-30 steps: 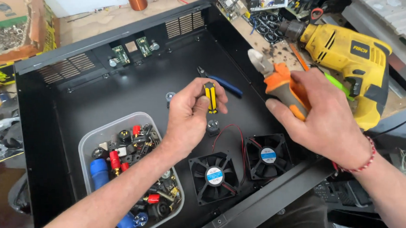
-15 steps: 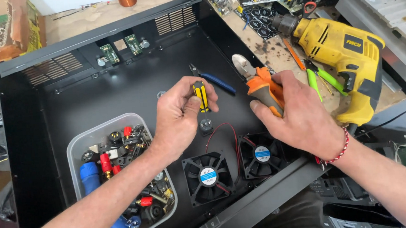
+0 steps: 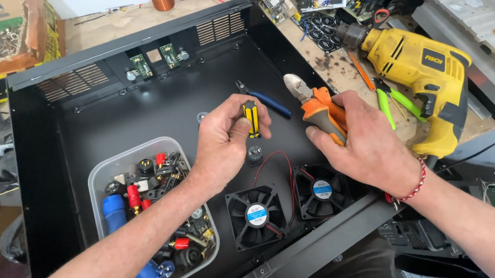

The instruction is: The person uses pliers to strip the insulation from a small black component's wires. They then use a screwdriver to manipulate the component and a soldering iron to work on the wires. The person handles various tools and electronic parts on a cluttered workbench.

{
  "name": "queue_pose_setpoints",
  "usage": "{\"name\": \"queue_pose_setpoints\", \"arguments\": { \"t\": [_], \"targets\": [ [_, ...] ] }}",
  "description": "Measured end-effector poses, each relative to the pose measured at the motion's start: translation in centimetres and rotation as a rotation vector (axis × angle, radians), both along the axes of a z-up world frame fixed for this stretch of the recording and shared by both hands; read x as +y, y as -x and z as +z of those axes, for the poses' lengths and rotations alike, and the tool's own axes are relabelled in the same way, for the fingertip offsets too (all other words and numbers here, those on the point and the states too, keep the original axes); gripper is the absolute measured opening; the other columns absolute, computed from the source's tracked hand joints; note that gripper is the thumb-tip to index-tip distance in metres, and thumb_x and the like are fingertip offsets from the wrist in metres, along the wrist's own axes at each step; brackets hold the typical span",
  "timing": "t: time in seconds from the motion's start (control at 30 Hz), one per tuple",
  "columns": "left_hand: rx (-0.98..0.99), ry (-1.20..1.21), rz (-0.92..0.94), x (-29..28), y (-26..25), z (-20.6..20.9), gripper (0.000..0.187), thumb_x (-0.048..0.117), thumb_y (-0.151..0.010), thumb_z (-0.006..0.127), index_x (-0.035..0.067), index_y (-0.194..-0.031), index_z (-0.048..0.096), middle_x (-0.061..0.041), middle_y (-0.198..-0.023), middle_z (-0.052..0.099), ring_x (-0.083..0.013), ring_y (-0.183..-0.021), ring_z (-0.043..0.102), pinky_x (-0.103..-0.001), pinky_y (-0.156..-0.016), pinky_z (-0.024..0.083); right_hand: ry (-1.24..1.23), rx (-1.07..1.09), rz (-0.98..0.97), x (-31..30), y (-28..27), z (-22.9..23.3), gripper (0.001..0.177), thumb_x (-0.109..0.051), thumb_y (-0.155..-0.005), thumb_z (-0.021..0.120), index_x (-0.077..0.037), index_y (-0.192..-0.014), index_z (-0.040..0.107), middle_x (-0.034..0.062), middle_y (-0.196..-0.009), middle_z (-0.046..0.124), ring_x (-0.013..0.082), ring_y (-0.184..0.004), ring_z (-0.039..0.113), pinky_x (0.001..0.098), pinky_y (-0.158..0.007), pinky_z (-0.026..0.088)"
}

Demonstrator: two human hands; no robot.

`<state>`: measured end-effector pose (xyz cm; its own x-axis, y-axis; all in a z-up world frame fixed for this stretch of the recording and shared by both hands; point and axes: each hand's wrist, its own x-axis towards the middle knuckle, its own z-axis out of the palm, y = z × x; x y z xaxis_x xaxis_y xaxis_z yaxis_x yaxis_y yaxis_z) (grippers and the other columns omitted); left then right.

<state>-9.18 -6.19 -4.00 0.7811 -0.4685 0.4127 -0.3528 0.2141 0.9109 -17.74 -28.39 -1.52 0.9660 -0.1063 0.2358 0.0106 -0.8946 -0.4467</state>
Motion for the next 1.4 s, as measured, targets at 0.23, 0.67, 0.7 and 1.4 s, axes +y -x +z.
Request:
{"name": "queue_pose_setpoints", "arguments": {
  "t": [0.23,0.67,0.7,1.4],
  "targets": [
    [0.009,0.007,-0.004,0.0,-0.1,0.0,0.030,-0.012,-0.096,0.036,0.004,-0.110,0.058,-0.007,-0.093,0.067,-0.0198,-0.074,0.068,-0.033,-0.081,0.058,-0.006,0.028,-0.014,0.4,0.0,0.6,0.052,-0.038,-0.090,0.069,0.001,-0.118,0.050,0.0114,-0.096,0.073,0.0364,-0.089,0.069,0.0477,-0.078,0.052],
    [0.013,-0.001,-0.008,0.0,0.0,0.1,0.030,-0.012,-0.095,0.035,0.004,-0.108,0.058,-0.006,-0.093,0.067,-0.0191,-0.074,0.068,-0.033,-0.081,0.058,-0.005,0.056,-0.042,0.6,0.0,0.8,0.053,-0.040,-0.088,0.069,-0.001,-0.119,0.052,0.0121,-0.104,0.074,0.0374,-0.096,0.070,0.0484,-0.080,0.053],
    [0.020,-0.005,-0.007,0.0,0.0,0.2,0.032,-0.012,-0.095,0.035,0.004,-0.108,0.058,-0.006,-0.093,0.067,-0.0191,-0.074,0.068,-0.033,-0.081,0.058,0.006,0.061,-0.044,0.6,0.0,0.8,0.054,-0.041,-0.088,0.068,0.000,-0.120,0.053,0.0133,-0.105,0.073,0.0384,-0.095,0.069,0.0496,-0.080,0.053],
    [-0.063,0.020,0.067,-0.4,0.7,-1.1,0.025,-0.005,-0.099,0.032,0.005,-0.102,0.055,-0.007,-0.092,0.065,-0.0185,-0.071,0.064,-0.033,-0.077,0.057,0.191,-0.490,0.399,1.3,1.9,4.7,0.080,-0.026,-0.097,0.079,0.007,-0.157,0.037,0.0104,-0.090,0.057,0.0187,-0.071,0.050,0.0309,-0.060,0.050]
  ]
}}
